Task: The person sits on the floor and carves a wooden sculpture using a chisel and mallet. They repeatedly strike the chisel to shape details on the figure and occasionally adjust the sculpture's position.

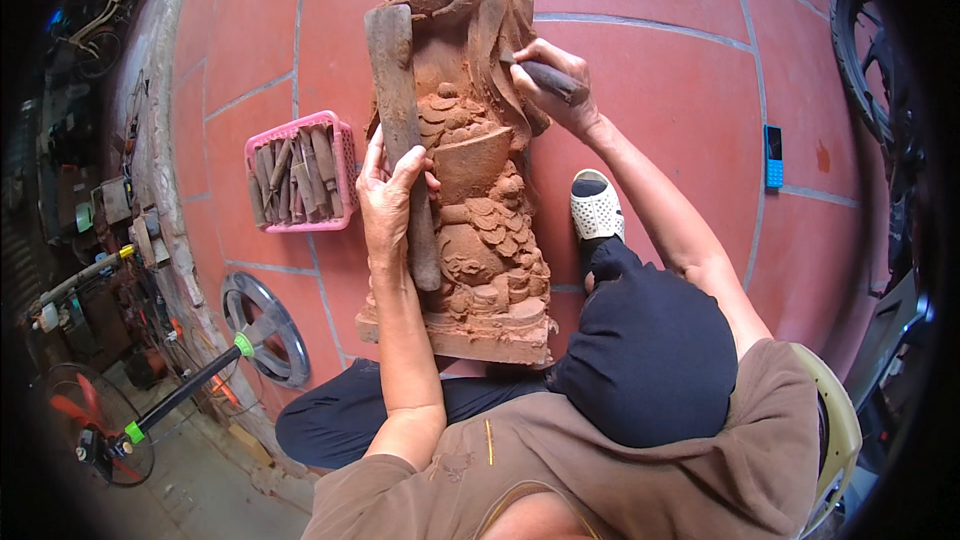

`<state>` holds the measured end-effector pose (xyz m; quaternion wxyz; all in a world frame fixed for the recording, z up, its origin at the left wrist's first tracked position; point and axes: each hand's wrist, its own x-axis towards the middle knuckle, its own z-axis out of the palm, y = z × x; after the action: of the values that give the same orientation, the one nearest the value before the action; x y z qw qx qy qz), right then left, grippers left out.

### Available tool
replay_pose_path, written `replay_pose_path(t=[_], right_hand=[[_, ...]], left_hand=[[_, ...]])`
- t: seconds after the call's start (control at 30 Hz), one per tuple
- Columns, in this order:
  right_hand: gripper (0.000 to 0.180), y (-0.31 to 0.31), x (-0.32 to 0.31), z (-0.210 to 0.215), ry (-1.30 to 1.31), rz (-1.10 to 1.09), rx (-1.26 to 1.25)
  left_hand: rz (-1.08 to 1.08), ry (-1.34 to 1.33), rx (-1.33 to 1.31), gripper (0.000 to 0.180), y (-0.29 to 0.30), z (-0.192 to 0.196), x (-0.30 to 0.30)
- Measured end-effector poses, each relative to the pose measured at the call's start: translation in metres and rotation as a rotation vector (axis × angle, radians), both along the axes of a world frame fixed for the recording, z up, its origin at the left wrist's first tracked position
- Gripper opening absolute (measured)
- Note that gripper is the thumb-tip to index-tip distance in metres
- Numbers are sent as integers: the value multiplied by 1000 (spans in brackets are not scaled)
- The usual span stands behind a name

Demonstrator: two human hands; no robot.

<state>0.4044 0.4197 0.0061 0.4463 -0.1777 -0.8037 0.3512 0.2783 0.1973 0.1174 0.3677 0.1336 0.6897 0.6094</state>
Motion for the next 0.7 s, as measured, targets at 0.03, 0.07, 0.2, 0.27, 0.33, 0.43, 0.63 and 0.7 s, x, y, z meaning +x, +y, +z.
replay_pose_path(t=[0.03, 0.07, 0.2, 0.27, 0.33, 0.43, 0.63, 0.7], right_hand=[[11, -4, 5, -3, -9, -8, 45], [10, -10, 11, -10, 51, -7, 129], [4, -34, 29, -5, -56, 0, -172], [3, -32, 30, -5, -39, -37, -326], [5, -29, 21, 0, 55, -67, -407], [5, -16, -2, 12, 87, -27, -328], [6, -37, 26, -8, 5, -1, -40], [7, -41, 32, -3, -34, 31, -155]], left_hand=[[-1, -3, -1, 57, 0, 0, -1], [-5, -8, 0, 58, 0, 0, -1], [-9, -15, 32, 62, -1, -2, -1], [-8, -8, 28, 63, -1, 0, 0], [-9, -8, 29, 61, -2, -1, 0], [-19, -2, 21, 59, -1, -2, -2], [-6, -5, 16, 57, -1, 1, -1], [-8, 4, 12, 57, -1, 0, 0]])
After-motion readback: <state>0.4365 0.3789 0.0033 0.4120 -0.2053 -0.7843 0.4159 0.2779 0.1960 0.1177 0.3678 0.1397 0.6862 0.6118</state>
